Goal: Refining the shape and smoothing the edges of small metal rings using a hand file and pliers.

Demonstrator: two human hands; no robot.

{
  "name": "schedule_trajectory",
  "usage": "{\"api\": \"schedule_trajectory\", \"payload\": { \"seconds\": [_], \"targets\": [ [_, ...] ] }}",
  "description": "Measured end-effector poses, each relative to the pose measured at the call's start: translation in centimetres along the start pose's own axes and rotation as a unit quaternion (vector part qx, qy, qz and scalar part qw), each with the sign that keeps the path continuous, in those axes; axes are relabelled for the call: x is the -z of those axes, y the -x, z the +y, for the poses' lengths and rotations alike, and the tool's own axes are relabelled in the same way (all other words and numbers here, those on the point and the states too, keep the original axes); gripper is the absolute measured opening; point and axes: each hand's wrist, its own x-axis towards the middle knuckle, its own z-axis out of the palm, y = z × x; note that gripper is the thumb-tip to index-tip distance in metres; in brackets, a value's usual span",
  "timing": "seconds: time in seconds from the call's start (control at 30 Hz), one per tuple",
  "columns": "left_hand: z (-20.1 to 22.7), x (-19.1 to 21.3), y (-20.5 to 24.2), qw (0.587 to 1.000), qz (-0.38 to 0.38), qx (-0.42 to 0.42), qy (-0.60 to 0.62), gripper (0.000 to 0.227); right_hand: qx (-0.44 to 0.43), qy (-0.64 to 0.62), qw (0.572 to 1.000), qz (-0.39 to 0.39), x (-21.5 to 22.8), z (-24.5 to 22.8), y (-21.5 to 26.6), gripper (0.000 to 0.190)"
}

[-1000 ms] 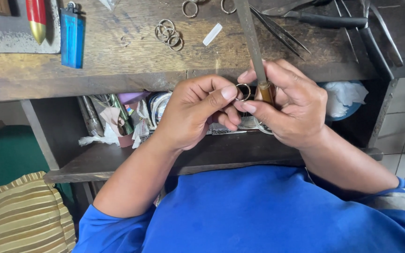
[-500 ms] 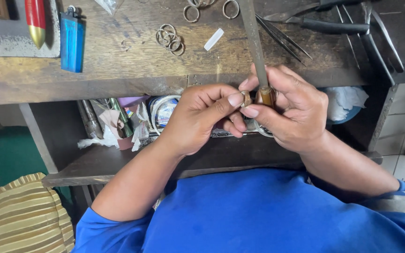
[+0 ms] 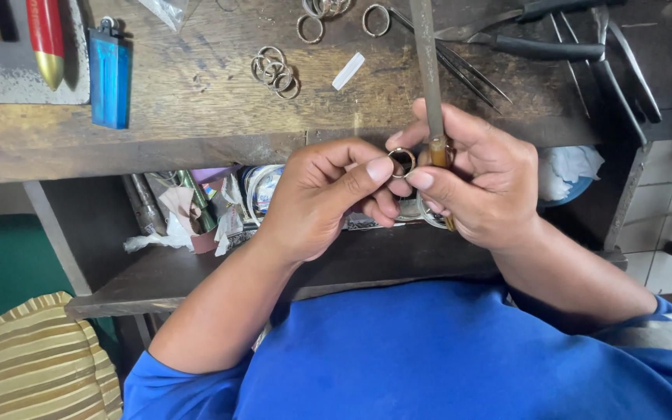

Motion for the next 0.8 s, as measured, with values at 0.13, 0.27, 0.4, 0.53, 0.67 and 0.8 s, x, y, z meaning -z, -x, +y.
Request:
{"api": "schedule_trajectory", "payload": {
  "seconds": [0.13,0.27,0.4,0.53,0.67,0.8],
  "targets": [
    [-0.3,0.0,0.1,1.0,0.01,-0.01,0.004,0.015,-0.044,-0.058,0.997,0.008,0.1,-0.1,0.0,0.047],
    [-0.6,-0.3,0.1,0.999,0.029,-0.019,-0.014,0.017,-0.037,-0.046,0.998,0.01,0.4,0.0,0.0,0.046],
    [-1.3,-0.3,0.2,0.998,0.053,-0.023,-0.004,0.016,-0.024,-0.023,0.999,0.011,0.1,0.1,0.4,0.045],
    [-1.5,0.1,0.7,0.997,0.051,-0.015,0.062,0.014,-0.012,0.083,0.996,0.02,-1.1,-0.2,0.4,0.046],
    [-2.7,0.9,2.0,0.993,0.059,0.018,0.101,0.015,0.032,0.205,0.978,-0.01,-1.9,-0.7,0.2,0.035],
    [-3.1,1.6,3.6,0.988,0.093,0.005,0.127,0.013,0.084,0.281,0.955,-0.035,-2.4,0.7,0.9,0.038]
  ]
}}
